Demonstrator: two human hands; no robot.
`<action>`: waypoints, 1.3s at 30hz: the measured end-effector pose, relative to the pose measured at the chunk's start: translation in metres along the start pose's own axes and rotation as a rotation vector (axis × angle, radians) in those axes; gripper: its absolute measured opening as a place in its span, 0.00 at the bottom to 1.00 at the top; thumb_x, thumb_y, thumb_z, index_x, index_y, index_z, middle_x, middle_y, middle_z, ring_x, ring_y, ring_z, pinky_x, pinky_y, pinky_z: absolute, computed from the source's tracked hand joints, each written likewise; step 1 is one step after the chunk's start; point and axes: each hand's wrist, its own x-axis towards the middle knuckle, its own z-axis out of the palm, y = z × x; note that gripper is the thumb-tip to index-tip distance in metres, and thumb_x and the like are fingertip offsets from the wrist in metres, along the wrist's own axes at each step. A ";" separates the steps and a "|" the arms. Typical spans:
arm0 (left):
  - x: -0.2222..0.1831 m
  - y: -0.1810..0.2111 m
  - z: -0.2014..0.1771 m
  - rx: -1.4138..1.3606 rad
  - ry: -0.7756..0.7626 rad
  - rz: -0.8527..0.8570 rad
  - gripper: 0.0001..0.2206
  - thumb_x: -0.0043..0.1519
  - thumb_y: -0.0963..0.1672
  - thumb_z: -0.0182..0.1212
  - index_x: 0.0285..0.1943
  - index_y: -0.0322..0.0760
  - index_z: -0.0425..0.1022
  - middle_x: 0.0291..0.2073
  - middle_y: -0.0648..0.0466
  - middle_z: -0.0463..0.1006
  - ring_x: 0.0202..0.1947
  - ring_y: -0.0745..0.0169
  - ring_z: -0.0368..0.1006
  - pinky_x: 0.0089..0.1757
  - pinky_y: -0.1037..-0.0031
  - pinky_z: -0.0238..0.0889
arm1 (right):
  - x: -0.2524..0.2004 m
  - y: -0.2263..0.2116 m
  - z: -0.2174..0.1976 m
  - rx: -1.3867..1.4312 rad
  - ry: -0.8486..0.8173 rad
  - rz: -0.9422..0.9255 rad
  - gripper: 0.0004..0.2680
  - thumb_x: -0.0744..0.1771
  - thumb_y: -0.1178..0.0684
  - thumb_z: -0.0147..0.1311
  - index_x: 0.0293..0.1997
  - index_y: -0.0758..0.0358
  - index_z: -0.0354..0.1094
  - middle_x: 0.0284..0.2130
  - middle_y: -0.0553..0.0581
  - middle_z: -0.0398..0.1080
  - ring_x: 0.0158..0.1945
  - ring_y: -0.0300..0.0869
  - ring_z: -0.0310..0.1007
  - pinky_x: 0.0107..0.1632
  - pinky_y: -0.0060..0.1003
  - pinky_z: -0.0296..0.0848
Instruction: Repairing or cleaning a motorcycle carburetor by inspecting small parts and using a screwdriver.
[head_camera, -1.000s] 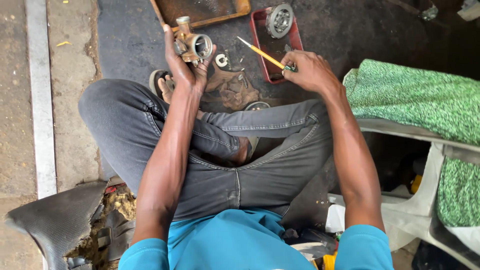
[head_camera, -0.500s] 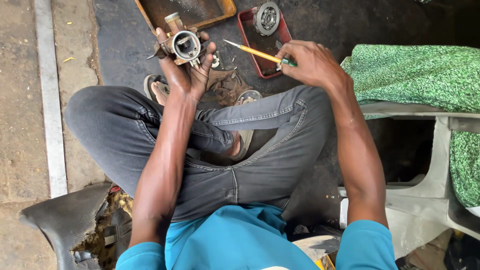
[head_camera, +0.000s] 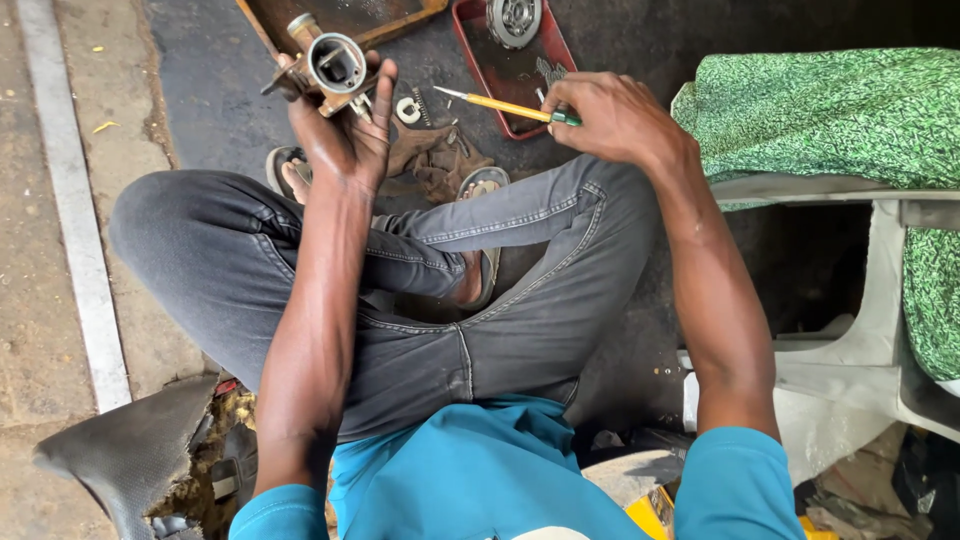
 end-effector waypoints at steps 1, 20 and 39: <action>-0.001 0.001 0.002 0.032 0.032 0.011 0.30 0.63 0.58 0.50 0.54 0.26 0.71 0.43 0.37 0.81 0.43 0.40 0.83 0.44 0.61 0.77 | 0.001 0.000 0.000 0.001 -0.028 0.016 0.11 0.63 0.50 0.57 0.48 0.58 0.75 0.45 0.59 0.76 0.47 0.57 0.75 0.50 0.54 0.72; 0.007 0.033 -0.019 0.420 -0.168 0.109 0.23 0.68 0.54 0.55 0.57 0.31 0.73 0.43 0.46 0.79 0.37 0.54 0.80 0.41 0.63 0.77 | -0.011 -0.049 -0.075 0.246 0.212 -0.240 0.10 0.67 0.59 0.70 0.51 0.67 0.74 0.42 0.56 0.75 0.43 0.39 0.78 0.43 0.32 0.76; 0.018 0.035 -0.030 0.547 -0.303 0.173 0.14 0.66 0.44 0.50 0.54 0.29 0.71 0.42 0.43 0.76 0.39 0.53 0.78 0.42 0.67 0.73 | -0.043 -0.081 -0.084 0.337 0.507 -0.425 0.19 0.68 0.54 0.70 0.52 0.63 0.53 0.40 0.69 0.76 0.45 0.50 0.84 0.45 0.37 0.81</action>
